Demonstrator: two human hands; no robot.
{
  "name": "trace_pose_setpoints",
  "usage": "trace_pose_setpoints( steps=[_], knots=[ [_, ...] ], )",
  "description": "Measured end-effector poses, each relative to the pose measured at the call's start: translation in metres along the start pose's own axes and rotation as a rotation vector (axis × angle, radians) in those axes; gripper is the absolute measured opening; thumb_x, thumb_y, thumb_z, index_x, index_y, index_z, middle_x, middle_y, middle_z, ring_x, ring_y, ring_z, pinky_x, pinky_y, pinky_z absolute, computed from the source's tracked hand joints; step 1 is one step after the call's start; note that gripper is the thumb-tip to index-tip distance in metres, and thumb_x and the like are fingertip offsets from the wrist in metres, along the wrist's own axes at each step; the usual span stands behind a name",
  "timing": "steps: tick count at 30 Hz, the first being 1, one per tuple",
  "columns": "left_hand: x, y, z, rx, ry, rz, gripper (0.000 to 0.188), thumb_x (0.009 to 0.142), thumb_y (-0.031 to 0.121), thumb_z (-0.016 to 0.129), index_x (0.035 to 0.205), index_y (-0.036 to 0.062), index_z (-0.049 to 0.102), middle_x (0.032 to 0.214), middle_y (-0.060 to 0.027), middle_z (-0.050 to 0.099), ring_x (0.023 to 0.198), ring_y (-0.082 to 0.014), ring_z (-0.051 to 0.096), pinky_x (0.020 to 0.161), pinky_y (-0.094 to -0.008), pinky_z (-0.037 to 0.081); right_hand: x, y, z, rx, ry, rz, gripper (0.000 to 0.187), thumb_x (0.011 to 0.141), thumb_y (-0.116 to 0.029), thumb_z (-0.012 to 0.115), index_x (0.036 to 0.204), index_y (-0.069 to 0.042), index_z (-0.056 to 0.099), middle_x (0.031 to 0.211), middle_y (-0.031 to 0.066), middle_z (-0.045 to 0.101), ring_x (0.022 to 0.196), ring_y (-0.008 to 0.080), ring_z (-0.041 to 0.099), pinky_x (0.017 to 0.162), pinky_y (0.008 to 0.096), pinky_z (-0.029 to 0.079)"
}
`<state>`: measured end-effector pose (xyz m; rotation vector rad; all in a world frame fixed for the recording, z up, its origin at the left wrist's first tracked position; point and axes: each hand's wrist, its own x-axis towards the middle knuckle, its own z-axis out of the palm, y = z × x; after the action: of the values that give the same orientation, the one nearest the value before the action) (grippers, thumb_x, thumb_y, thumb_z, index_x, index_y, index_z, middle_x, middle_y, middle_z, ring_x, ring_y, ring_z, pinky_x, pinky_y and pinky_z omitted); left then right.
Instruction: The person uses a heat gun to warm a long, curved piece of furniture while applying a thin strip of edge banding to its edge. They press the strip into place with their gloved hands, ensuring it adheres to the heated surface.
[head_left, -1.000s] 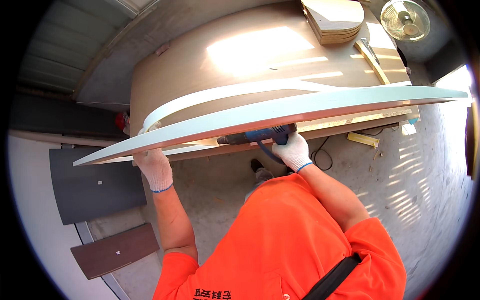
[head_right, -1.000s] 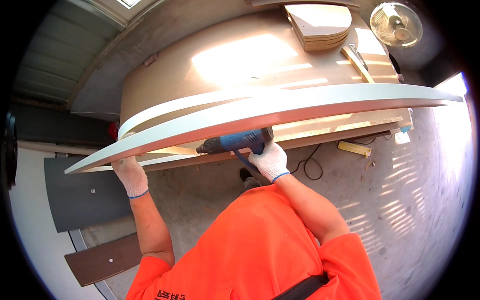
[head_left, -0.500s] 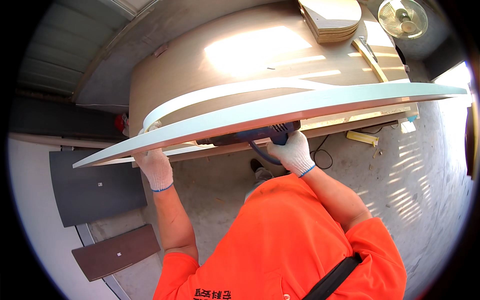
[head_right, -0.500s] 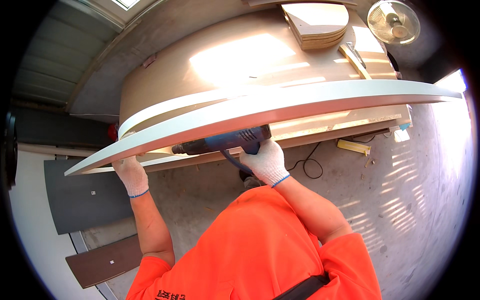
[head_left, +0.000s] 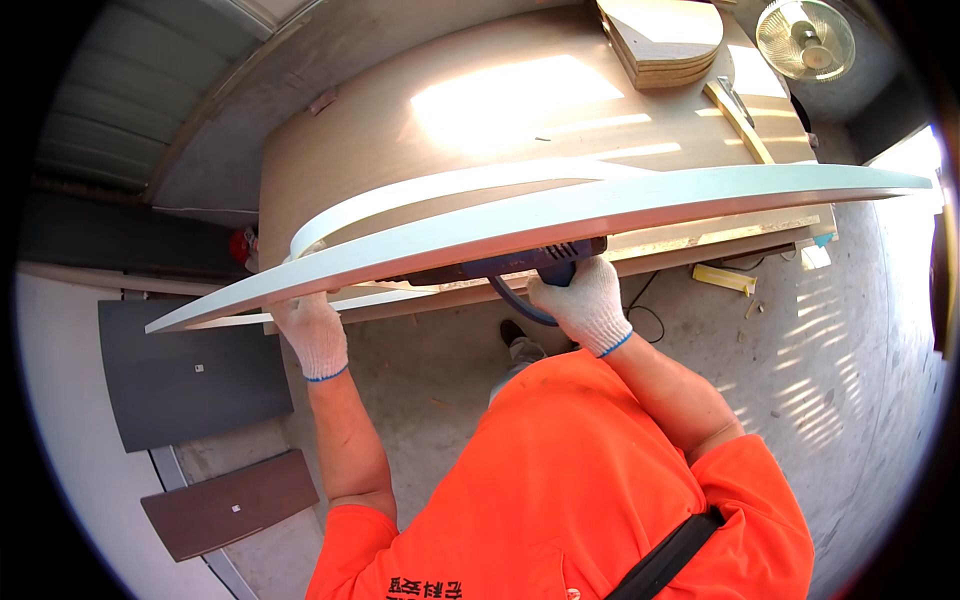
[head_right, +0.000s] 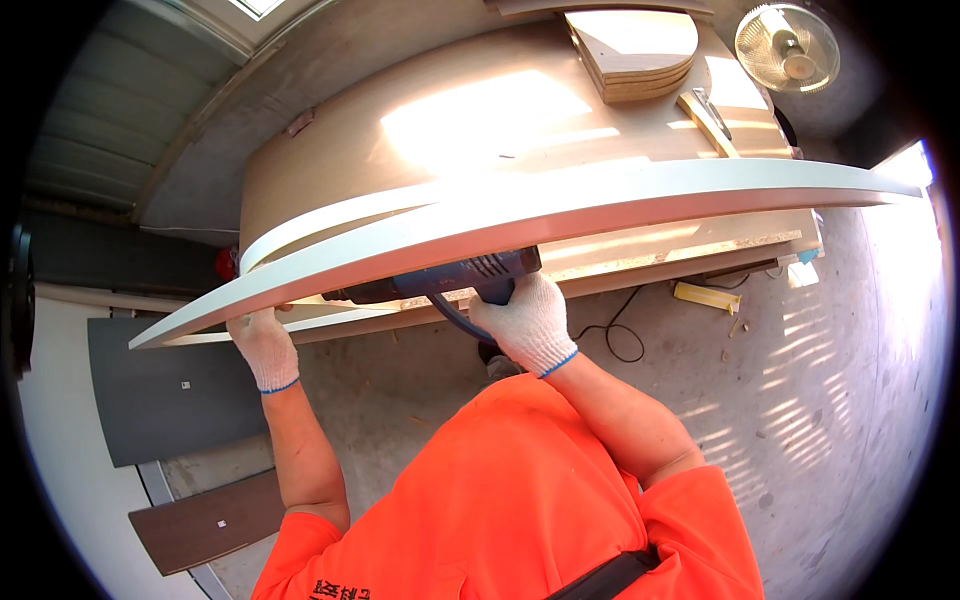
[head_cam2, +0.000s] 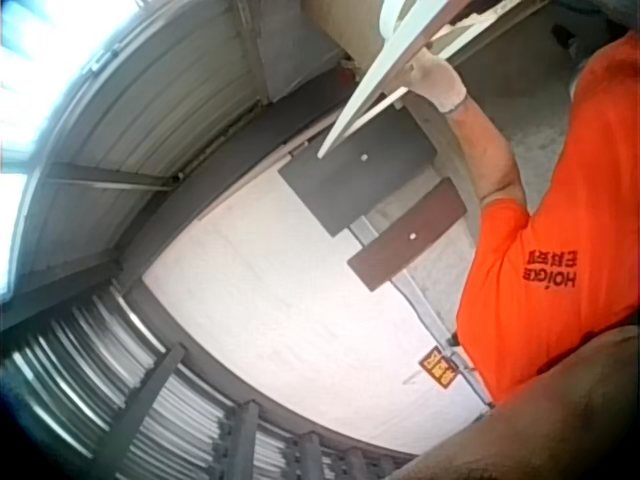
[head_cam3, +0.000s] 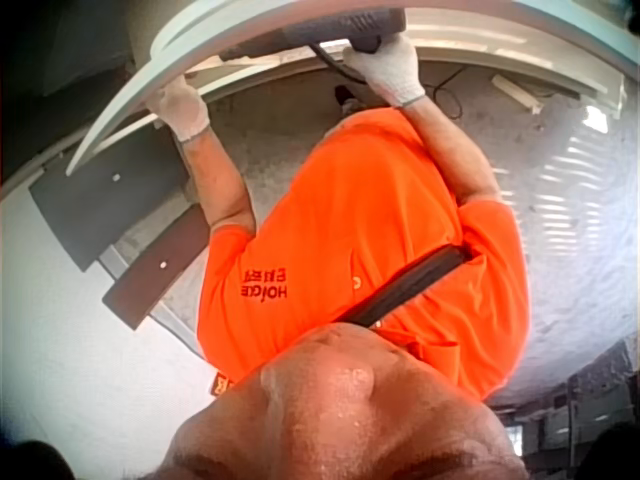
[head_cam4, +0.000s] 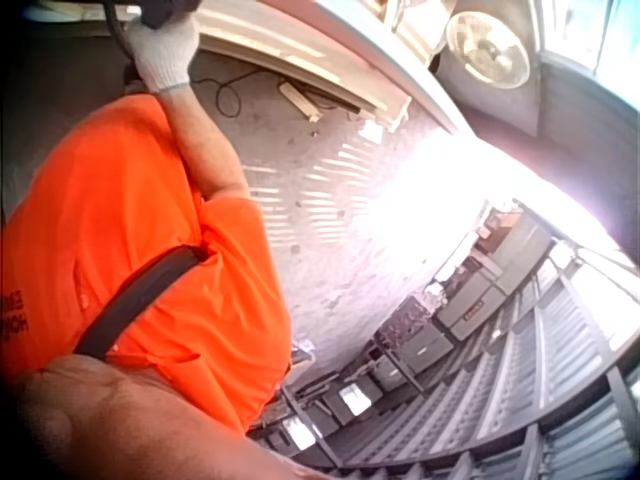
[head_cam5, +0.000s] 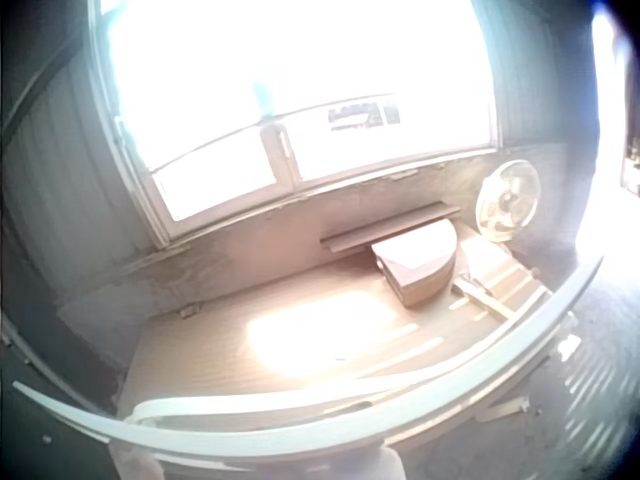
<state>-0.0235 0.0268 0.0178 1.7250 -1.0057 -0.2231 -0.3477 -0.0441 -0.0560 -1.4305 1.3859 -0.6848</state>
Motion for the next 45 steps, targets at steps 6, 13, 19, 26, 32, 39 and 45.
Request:
trace_pose_setpoints(
  steps=[6,13,19,26,32,39,45],
  knots=[
    [0.000,0.000,0.001,0.028,-0.009,0.010,0.026,0.103,0.008,0.064,0.122,-0.0055,0.077,0.119,-0.0134,0.075,0.113,-0.0215,0.066,0.104,-0.0334,0.049,-0.001,0.000,0.005,0.031,0.031,-0.024,0.038,0.078,-0.032,0.077,0.103,-0.003,0.076,0.090,0.0200,0.078,0.092,0.0409,0.076,0.082,0.0452,0.059],
    [0.002,-0.004,-0.001,-0.012,-0.031,0.017,0.025,0.102,0.005,0.063,0.120,-0.0063,0.076,0.117,-0.0124,0.074,0.113,-0.0211,0.066,0.105,-0.0334,0.048,0.003,0.012,0.004,-0.072,-0.012,0.020,0.042,0.079,-0.033,0.077,0.110,-0.005,0.076,0.095,0.0207,0.078,0.095,0.0420,0.076,0.084,0.0459,0.059],
    [0.005,-0.011,-0.003,0.011,-0.024,0.056,0.024,0.101,0.003,0.063,0.118,-0.0067,0.076,0.111,-0.0108,0.073,0.107,-0.0195,0.066,0.102,-0.0321,0.048,0.010,0.038,0.013,-0.126,-0.024,0.071,0.044,0.078,-0.033,0.076,0.112,-0.005,0.075,0.097,0.0211,0.078,0.098,0.0419,0.075,0.086,0.0471,0.059],
    [0.007,-0.014,-0.005,-0.025,-0.019,0.043,0.021,0.103,0.006,0.063,0.114,-0.0063,0.075,0.107,-0.0098,0.072,0.104,-0.0176,0.065,0.098,-0.0311,0.048,0.021,0.071,0.028,-0.234,0.024,0.067,0.044,0.077,-0.033,0.077,0.112,-0.006,0.075,0.099,0.0208,0.078,0.098,0.0422,0.075,0.086,0.0478,0.060],
    [0.006,-0.013,-0.009,0.008,-0.015,0.051,0.021,0.104,0.010,0.064,0.112,-0.0057,0.075,0.103,-0.0092,0.073,0.101,-0.0179,0.066,0.095,-0.0320,0.049,0.028,0.094,0.036,-0.306,0.026,0.100,0.044,0.080,-0.037,0.077,0.114,-0.008,0.075,0.097,0.0207,0.078,0.098,0.0424,0.075,0.087,0.0475,0.060],
    [0.006,-0.009,-0.006,0.047,0.000,0.057,0.021,0.105,0.013,0.065,0.110,-0.0061,0.074,0.101,-0.0088,0.073,0.100,-0.0179,0.065,0.094,-0.0326,0.049,0.027,0.087,0.037,-0.283,0.038,0.094,0.043,0.076,-0.030,0.075,0.110,-0.004,0.075,0.095,0.0220,0.078,0.096,0.0427,0.076,0.084,0.0488,0.060],
    [0.006,-0.006,0.000,0.010,0.020,0.084,0.020,0.105,0.011,0.066,0.110,-0.0066,0.074,0.098,-0.0084,0.072,0.096,-0.0163,0.064,0.091,-0.0316,0.050,0.025,0.071,0.025,-0.205,-0.058,0.141,0.044,0.077,-0.032,0.075,0.110,-0.004,0.075,0.097,0.0221,0.078,0.098,0.0424,0.075,0.086,0.0475,0.060]
  ],
)
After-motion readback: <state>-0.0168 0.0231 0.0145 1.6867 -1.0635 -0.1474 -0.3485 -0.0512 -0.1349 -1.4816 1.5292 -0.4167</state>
